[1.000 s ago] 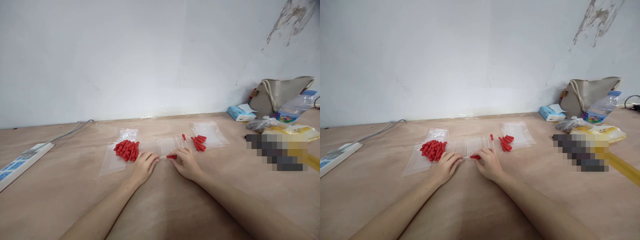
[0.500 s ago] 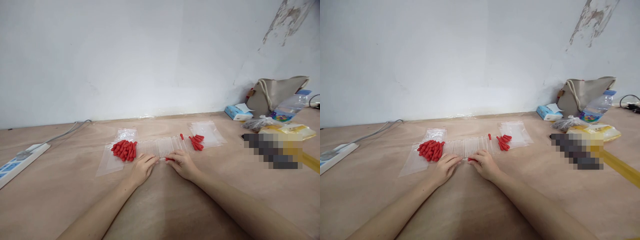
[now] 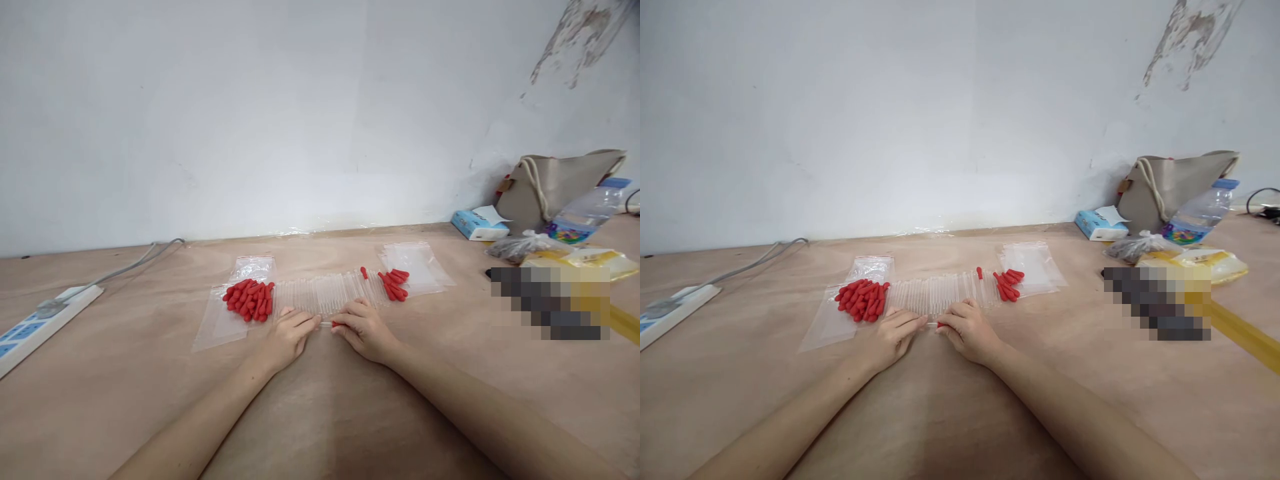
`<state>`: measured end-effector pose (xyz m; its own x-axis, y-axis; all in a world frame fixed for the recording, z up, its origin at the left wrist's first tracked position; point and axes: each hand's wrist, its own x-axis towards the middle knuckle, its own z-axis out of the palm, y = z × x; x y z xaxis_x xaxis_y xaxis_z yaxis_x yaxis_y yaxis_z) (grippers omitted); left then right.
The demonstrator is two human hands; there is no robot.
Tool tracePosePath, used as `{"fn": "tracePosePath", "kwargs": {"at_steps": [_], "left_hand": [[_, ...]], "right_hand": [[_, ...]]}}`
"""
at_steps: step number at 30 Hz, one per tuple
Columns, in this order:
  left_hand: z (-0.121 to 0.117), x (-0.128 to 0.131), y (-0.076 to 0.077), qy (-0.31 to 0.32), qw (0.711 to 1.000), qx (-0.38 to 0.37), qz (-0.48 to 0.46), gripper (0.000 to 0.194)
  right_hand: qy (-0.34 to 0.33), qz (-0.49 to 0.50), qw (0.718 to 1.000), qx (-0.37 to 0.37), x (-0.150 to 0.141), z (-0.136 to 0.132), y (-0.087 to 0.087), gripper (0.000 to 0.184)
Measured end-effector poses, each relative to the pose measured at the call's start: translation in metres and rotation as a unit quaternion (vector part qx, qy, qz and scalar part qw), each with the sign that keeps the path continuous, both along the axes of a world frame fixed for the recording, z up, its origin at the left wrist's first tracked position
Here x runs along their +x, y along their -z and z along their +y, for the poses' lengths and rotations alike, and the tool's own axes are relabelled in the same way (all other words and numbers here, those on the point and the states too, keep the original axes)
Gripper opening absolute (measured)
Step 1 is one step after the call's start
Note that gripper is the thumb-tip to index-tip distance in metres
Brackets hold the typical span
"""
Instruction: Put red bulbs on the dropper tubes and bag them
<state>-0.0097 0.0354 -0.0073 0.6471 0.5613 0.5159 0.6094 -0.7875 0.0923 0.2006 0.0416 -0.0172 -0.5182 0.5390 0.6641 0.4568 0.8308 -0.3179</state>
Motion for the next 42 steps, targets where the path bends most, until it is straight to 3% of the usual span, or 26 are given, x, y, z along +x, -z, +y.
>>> {"fn": "tracePosePath", "kwargs": {"at_steps": [9, 19, 26, 42], "left_hand": [[-0.003, 0.006, 0.003, 0.006, 0.999, 0.034, 0.001, 0.022], [-0.003, -0.001, 0.0, -0.07, 0.997, 0.024, 0.0, 0.021], [-0.004, -0.002, -0.002, -0.046, 0.998, 0.05, -0.002, 0.019], [-0.006, 0.002, -0.003, 0.0, 0.999, 0.045, -0.009, 0.017]], "right_hand": [[0.006, -0.032, 0.999, -0.003, 0.0, 0.0, -0.001, 0.015], [0.036, -0.021, 0.999, -0.018, 0.01, 0.01, 0.001, 0.015], [0.029, -0.058, 0.997, -0.041, 0.014, 0.007, -0.002, 0.011], [-0.009, -0.072, 0.997, 0.029, 0.008, 0.004, -0.002, 0.016]]}}
